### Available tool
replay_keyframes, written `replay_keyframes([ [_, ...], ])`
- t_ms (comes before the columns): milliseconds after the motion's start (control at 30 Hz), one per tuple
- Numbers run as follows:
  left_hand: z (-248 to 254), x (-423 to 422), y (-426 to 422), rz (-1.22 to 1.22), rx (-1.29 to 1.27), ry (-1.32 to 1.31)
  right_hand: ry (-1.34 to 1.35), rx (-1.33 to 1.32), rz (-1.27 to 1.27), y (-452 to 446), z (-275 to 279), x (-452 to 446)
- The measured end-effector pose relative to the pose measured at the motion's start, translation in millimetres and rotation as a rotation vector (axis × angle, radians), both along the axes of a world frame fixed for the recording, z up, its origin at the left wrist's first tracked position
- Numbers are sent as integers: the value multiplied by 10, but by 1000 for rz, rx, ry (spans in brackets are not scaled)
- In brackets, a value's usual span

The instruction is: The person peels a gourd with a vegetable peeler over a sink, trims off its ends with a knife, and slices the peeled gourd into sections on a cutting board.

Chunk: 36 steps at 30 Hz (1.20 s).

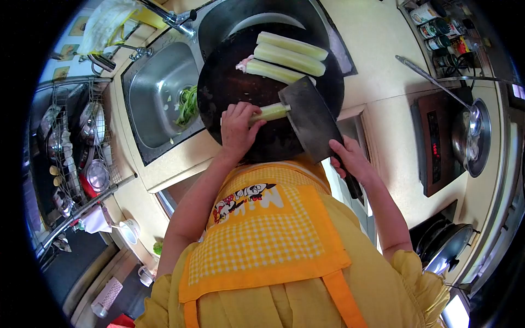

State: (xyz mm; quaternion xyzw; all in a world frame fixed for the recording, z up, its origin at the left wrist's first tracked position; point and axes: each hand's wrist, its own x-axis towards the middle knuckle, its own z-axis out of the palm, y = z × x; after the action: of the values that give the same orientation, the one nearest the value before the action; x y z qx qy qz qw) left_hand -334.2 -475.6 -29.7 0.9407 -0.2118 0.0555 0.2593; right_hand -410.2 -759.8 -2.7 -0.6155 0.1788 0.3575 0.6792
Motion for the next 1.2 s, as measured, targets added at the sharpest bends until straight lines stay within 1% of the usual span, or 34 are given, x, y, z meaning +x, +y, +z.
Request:
replay_keyframes([
  [100,-8,0,1,-7,-8,-17,6,20,-12,66,-16,19],
  [200,-10,-22,10,12,-18,28,-8,26,-17,93,-19,13],
  [300,78,-37,157,23,-69,16,4,28,-35,102,11,16],
  [400,133,-100,456,134,5,27,11,15,-27,96,20,0],
  [500,87,-113,578,146,-187,188,21,9,-8,81,-22,-15],
  [600,83,-99,591,117,-233,134,30,30,-32,146,23,-9],
  [667,97,-104,587,131,-223,159,20,41,-37,177,-49,-39],
  [867,98,-94,595,122,-225,169,49,91,-76,362,-11,-24],
  [1100,70,-90,621,95,-238,147,71,102,-61,381,31,-39],
  [1200,60,-76,632,96,-205,148,101,104,-90,441,59,-53],
])
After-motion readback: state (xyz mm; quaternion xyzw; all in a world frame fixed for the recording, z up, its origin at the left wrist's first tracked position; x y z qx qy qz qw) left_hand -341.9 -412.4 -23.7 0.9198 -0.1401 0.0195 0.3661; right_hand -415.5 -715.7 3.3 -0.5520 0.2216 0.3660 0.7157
